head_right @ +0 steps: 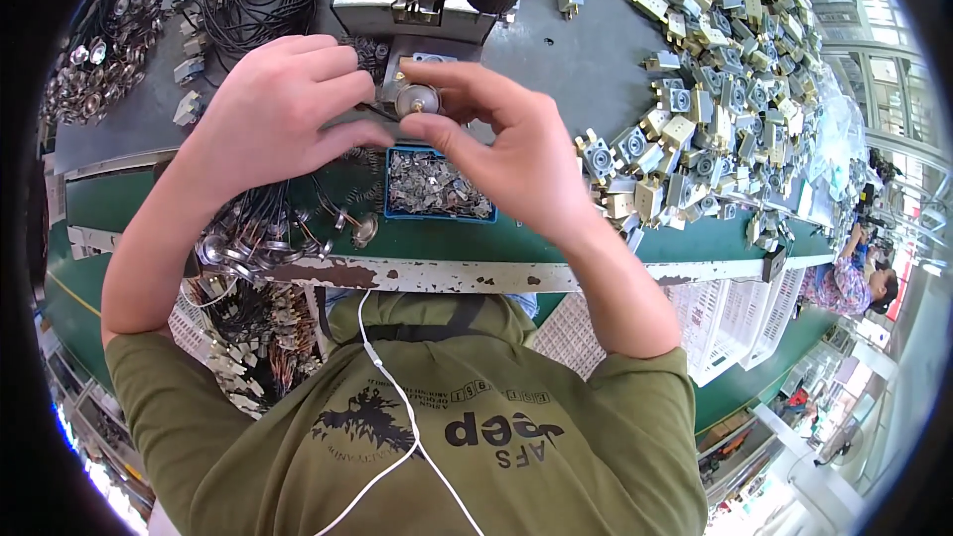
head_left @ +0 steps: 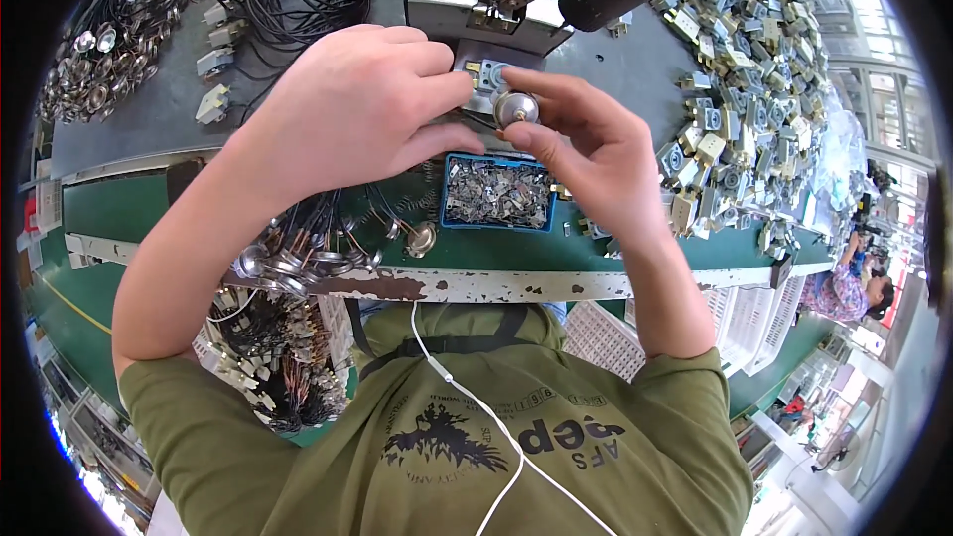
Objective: Assembling small electronic components using an electric screwdriver on a factory production line.
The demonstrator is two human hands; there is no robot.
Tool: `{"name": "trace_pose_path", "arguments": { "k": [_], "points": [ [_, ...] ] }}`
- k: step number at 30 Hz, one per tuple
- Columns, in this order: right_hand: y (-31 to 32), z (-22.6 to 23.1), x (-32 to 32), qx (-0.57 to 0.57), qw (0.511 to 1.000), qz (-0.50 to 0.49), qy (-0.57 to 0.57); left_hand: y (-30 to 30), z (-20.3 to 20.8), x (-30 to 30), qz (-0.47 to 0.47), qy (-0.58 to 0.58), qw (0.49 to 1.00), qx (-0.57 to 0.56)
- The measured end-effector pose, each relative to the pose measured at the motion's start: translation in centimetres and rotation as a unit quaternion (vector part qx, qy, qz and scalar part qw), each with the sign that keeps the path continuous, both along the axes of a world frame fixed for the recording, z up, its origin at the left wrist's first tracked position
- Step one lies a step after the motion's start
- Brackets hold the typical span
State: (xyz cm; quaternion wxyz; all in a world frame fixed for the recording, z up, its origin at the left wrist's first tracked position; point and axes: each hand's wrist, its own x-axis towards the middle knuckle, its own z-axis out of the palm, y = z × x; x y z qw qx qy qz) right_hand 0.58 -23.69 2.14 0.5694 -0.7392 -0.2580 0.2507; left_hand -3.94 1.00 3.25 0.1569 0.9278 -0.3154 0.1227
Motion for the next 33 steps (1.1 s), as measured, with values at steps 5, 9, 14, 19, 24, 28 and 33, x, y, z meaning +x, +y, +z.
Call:
{"name": "trace_pose_path", "arguments": {
  "k": [5,9,14,19,24,28,33],
  "points": [
    [0.3,-0.1,-1.1,-0.053,0.994,-0.008,-0.099,-0.2,-1.2,0.3,0.013,-0.035,0.999,0.012],
    [0.4,-0.2,1.8,-0.087,0.980,0.131,-0.121,0.0,-1.9,0.3,-0.008,0.008,0.999,0.049],
    [-0.7,0.0,1.8,-0.083,0.989,0.099,-0.079,-0.4,-0.3,-0.3,0.003,0.083,0.996,0.017],
    [-1.4,-3.7,0.8,-0.177,0.938,-0.060,-0.293,-0.6,0.4,-0.2,-0.058,0.113,0.991,-0.039],
    [-0.8,-5.5,0.6,-0.166,0.923,-0.084,-0.336,-0.3,0.4,0.0,-0.053,0.155,0.986,-0.040],
    [-1.4,-4.5,1.2,-0.179,0.896,-0.062,-0.401,-0.3,1.0,1.7,0.028,0.138,0.981,-0.130],
    [-2.2,0.5,2.6,0.017,0.923,-0.126,-0.362,-0.8,-1.5,4.1,0.078,0.234,0.965,-0.087]
  ]
}}
